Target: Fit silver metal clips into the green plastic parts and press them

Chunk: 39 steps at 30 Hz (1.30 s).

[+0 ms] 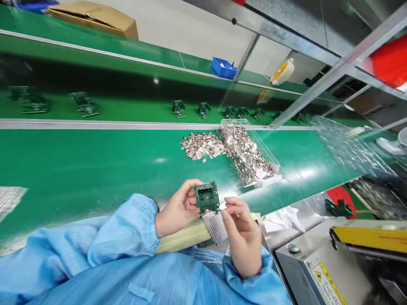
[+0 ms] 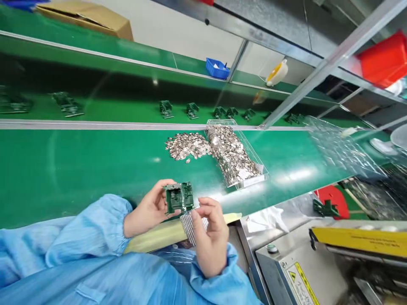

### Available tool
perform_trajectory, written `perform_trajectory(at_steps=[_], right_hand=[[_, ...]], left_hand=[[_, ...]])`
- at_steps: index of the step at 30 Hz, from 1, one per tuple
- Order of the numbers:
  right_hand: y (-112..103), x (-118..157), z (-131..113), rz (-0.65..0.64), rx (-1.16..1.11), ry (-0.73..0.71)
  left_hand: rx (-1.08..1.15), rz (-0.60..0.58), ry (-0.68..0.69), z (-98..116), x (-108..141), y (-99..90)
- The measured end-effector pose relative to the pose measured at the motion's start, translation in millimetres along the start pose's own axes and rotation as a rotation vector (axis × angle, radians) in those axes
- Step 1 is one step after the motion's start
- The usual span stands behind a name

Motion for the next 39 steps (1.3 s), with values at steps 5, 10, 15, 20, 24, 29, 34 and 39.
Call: perform_trajectory(at_steps=[5,10,15,20,24,29,34,39], right_hand=[[22.2,18.8,9.2,0.124,-0.064,0.018],[30.5,19.4,6.8,0.125,-0.037,-0.011],[33.3,20.1,9.2,0.139,-0.007,-0.022],[36.4,21.2,11.7,0.141,0.009,-0.011],[42.4,22.1,16.1,0.06,-0.141,0.109],[45.2,23.4,16.3,0.033,-0.302,0.258],[42.5,24.8,15.5,0.066,-0.347,0.312],[39.2,32.2,19.6,0.102,-0.418,0.351]], left_hand=[[-0.014,-0.074,0.052,-5.2,12.1,7.6],[-0.036,-0.104,0.045,-5.2,15.1,11.1],[-0.13,-0.108,0.046,-4.5,18.0,9.9],[-0.26,-0.04,0.083,-3.2,18.8,6.4],[-0.334,0.023,0.125,-1.4,19.4,6.2],[-0.348,0.051,0.115,0.9,22.2,10.2],[-0.426,0.094,0.093,1.9,27.7,12.4],[-0.481,0.096,0.106,-1.1,32.7,17.2]])
Point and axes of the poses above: each hand's wrist, its own x-axis away from the middle knuckle, its own y-axis out of the palm, z = x × y, the point moved 5 cm from there along -x, towards the middle knuckle, and after that the axes turned 14 degrees about x, right-handed, at the moved point
